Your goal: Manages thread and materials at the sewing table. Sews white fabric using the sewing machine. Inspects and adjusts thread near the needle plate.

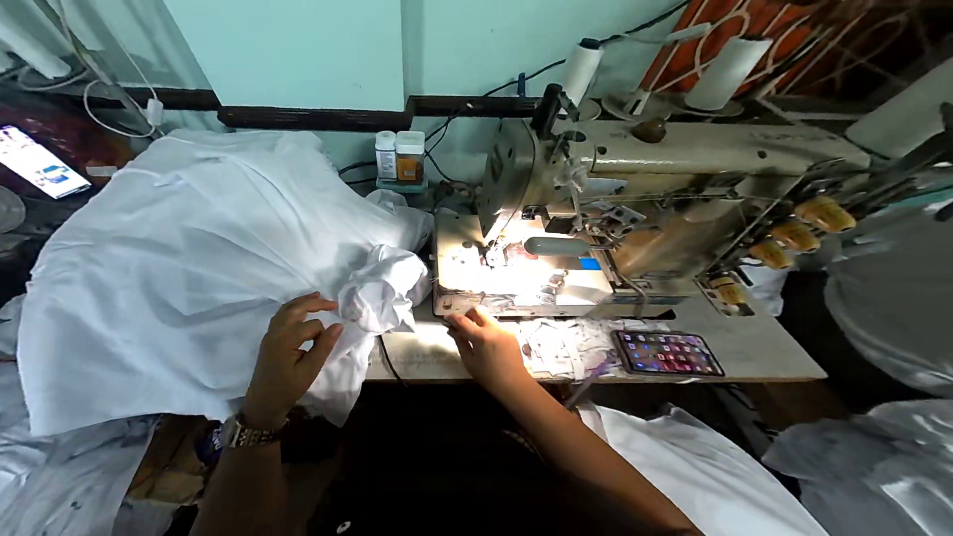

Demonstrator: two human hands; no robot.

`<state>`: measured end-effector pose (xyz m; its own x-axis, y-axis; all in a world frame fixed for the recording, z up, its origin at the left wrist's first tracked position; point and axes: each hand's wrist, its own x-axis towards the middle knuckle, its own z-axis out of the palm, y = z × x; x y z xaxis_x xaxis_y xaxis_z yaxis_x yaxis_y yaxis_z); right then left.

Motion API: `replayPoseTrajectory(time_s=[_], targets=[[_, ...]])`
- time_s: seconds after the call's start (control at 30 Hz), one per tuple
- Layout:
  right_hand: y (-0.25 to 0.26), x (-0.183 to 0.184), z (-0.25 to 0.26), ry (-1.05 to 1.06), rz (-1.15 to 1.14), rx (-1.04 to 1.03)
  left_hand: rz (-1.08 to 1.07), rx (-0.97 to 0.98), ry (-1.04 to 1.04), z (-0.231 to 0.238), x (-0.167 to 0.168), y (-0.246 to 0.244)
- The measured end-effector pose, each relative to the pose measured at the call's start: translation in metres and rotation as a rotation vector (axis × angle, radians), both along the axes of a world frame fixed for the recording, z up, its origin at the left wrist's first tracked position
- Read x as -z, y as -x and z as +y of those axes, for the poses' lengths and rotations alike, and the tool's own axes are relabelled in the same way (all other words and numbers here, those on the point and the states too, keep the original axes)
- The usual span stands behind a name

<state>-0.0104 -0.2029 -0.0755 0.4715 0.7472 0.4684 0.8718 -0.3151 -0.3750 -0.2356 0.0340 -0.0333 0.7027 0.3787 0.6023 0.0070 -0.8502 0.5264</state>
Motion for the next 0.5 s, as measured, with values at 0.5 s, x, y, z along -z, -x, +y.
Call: replayPoseTrajectory(time_s=[0.5], targets=[[-0.088,-0.03,-0.068,-0.307,-0.129,0.283,-0.012,0.072,-0.186,-0.052,0.071,-0.179]])
